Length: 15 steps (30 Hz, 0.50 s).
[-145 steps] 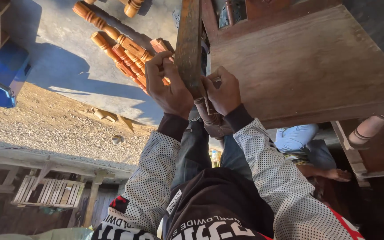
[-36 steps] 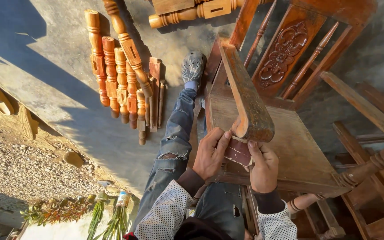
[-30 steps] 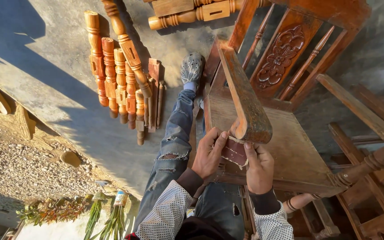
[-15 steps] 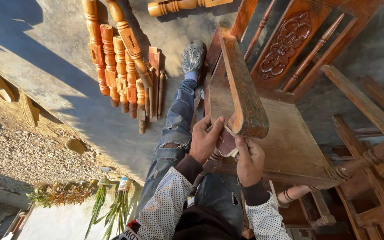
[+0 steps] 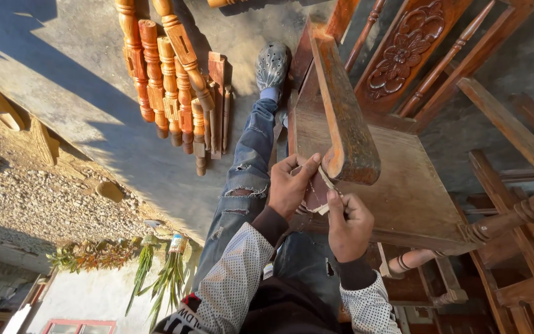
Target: Sanding a wooden chair with sandpaper to smooth the surface.
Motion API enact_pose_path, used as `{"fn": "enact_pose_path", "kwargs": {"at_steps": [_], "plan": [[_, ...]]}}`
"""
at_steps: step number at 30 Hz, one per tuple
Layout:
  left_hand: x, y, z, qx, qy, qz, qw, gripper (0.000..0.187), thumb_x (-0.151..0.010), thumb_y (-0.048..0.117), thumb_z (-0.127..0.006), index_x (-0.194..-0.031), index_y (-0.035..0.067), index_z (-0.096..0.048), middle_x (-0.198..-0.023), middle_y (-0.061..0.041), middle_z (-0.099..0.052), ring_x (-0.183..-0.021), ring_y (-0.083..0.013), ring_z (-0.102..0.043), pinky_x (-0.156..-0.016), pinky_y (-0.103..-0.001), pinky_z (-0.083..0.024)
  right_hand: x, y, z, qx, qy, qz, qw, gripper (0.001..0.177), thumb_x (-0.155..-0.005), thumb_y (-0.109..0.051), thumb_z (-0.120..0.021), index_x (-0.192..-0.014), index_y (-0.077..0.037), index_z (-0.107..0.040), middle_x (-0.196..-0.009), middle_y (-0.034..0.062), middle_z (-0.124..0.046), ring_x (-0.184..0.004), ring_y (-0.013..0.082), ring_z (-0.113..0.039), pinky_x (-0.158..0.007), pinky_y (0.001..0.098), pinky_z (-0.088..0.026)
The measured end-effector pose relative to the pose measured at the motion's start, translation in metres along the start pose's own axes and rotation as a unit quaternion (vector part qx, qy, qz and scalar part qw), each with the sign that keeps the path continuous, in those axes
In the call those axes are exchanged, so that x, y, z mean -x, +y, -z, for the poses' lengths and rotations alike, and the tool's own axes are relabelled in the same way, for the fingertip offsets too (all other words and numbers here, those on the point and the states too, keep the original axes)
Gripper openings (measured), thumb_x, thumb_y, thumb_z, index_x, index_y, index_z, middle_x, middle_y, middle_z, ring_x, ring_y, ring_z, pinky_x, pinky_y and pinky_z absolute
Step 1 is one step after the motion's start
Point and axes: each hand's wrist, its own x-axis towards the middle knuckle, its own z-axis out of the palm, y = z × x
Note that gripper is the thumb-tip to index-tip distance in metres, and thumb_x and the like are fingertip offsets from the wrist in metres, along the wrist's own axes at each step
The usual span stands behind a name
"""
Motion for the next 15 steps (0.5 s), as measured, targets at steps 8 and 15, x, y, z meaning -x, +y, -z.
{"fn": "enact_pose_path", "kwargs": {"at_steps": [8, 15], "plan": [[-0.011, -0.006, -0.012, 0.044, 0.059, 0.081, 0.994, 0.037, -0.086, 0.031, -0.093, -0.070, 0.009, -0.069, -0.050, -0.004, -0.060, -0.049, -0.0063, -0.055, -0.046, -0.020, -0.043, 0.004, -0.004, -0.015, 0.016, 0.031, 0.025, 0.999, 0.053, -0.118, -0.033, -0.063, -0.068, -0.017, -0.055, -0.047, -0.0008, -0.039, -0.042, 0.0063, -0.035, -0.047, 0.0270, -0.037], [-0.055, -0.034, -0.009, -0.008, 0.039, 0.096, 0.995, 0.031, -0.080, 0.029, -0.091, -0.071, 0.008, -0.069, -0.053, -0.009, -0.057, -0.049, -0.0191, -0.060, -0.044, -0.030, -0.049, -0.004, -0.009, -0.034, 0.031, 0.074, 0.012, 0.997, 0.049, -0.115, -0.023, -0.065, -0.067, -0.016, -0.058, -0.045, 0.0028, -0.047, -0.040, 0.0110, -0.045, -0.049, 0.0307, -0.042]]}}
